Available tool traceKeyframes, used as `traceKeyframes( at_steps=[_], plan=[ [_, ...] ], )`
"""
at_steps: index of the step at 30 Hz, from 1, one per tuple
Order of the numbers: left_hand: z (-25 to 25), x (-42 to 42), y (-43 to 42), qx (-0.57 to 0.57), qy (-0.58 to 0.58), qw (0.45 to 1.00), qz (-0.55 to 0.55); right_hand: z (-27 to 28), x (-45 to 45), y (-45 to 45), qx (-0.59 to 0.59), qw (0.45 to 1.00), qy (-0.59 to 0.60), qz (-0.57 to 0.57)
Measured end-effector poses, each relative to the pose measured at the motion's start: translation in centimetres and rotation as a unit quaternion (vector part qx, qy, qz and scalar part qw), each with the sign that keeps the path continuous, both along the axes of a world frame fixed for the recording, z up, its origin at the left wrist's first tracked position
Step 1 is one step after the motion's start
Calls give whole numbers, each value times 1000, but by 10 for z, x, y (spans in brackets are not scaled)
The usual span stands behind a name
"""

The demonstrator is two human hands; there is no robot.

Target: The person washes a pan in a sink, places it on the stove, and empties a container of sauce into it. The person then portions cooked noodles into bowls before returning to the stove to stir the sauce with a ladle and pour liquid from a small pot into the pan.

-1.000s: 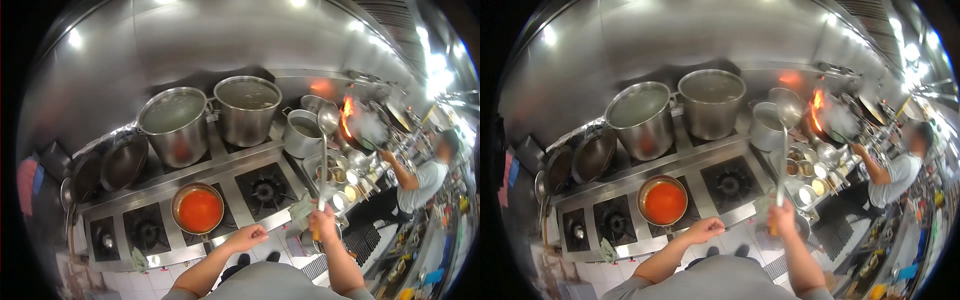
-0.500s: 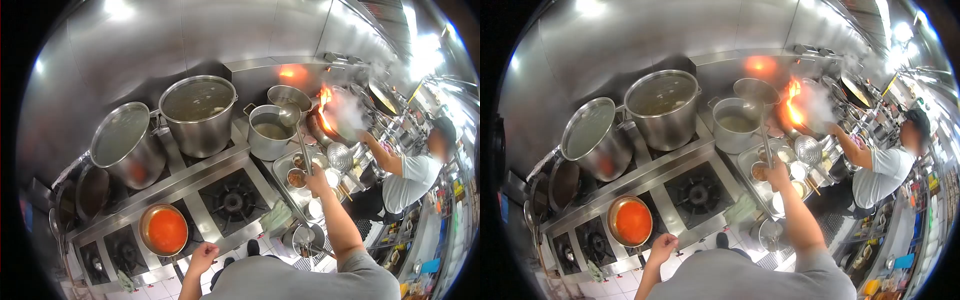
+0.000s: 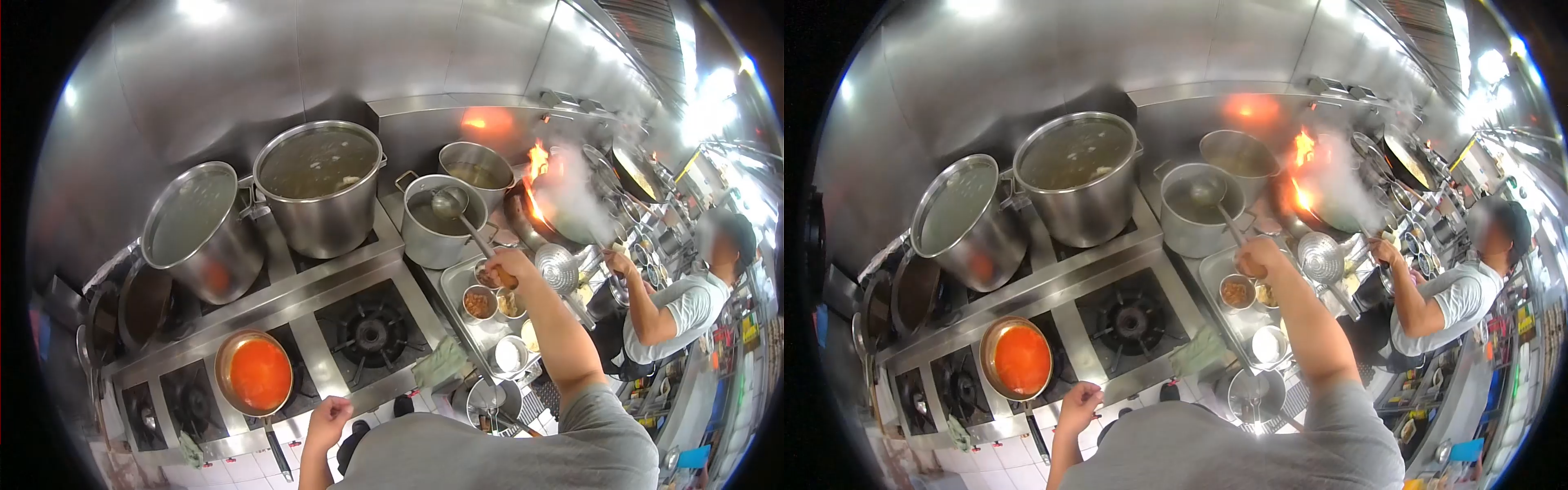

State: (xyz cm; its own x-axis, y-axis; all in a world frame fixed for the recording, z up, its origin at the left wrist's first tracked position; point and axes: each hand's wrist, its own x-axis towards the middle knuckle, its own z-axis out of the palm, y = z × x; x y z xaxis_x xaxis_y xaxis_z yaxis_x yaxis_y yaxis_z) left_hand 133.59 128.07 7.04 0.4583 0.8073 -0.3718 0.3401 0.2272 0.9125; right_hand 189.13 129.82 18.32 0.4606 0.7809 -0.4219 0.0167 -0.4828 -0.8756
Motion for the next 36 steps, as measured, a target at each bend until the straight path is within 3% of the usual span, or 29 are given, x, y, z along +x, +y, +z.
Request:
traceKeyframes(
  at_steps=[2, 8, 10, 14, 18, 20, 24, 26, 32, 36],
  plan=[
    [1, -2, 4, 14, -4, 1000, 0, 6, -6, -6, 57, 969, 211, -111],
    [3, -6, 19, 27, -20, 998, -57, 31, -55, -50, 111, 920, 330, -178],
    [-5, -6, 24, -5, -55, 995, -84, 33, -82, -78, 185, 880, 421, -115],
    [-7, -2, 24, -34, -91, 979, -180, 30, -148, -153, 174, 854, 450, -195],
    [-39, -1, 27, -56, -65, 952, -293, 35, -247, -237, 263, 798, 459, -289],
    [-50, 2, 28, -76, -76, 943, -315, 48, -293, -279, 256, 803, 438, -314],
    [-20, 23, 10, -46, -72, 917, -390, 13, -373, -371, 287, 758, 436, -392],
    [-8, 36, -10, -43, -82, 904, -418, 1, -410, -415, 236, 781, 397, -421],
    [-14, 83, -101, -72, -50, 870, -485, -20, -505, -542, 265, 727, 357, -524],
    [-28, 116, -199, -75, -30, 805, -588, -17, -555, -616, 278, 662, 324, -616]
  ],
)
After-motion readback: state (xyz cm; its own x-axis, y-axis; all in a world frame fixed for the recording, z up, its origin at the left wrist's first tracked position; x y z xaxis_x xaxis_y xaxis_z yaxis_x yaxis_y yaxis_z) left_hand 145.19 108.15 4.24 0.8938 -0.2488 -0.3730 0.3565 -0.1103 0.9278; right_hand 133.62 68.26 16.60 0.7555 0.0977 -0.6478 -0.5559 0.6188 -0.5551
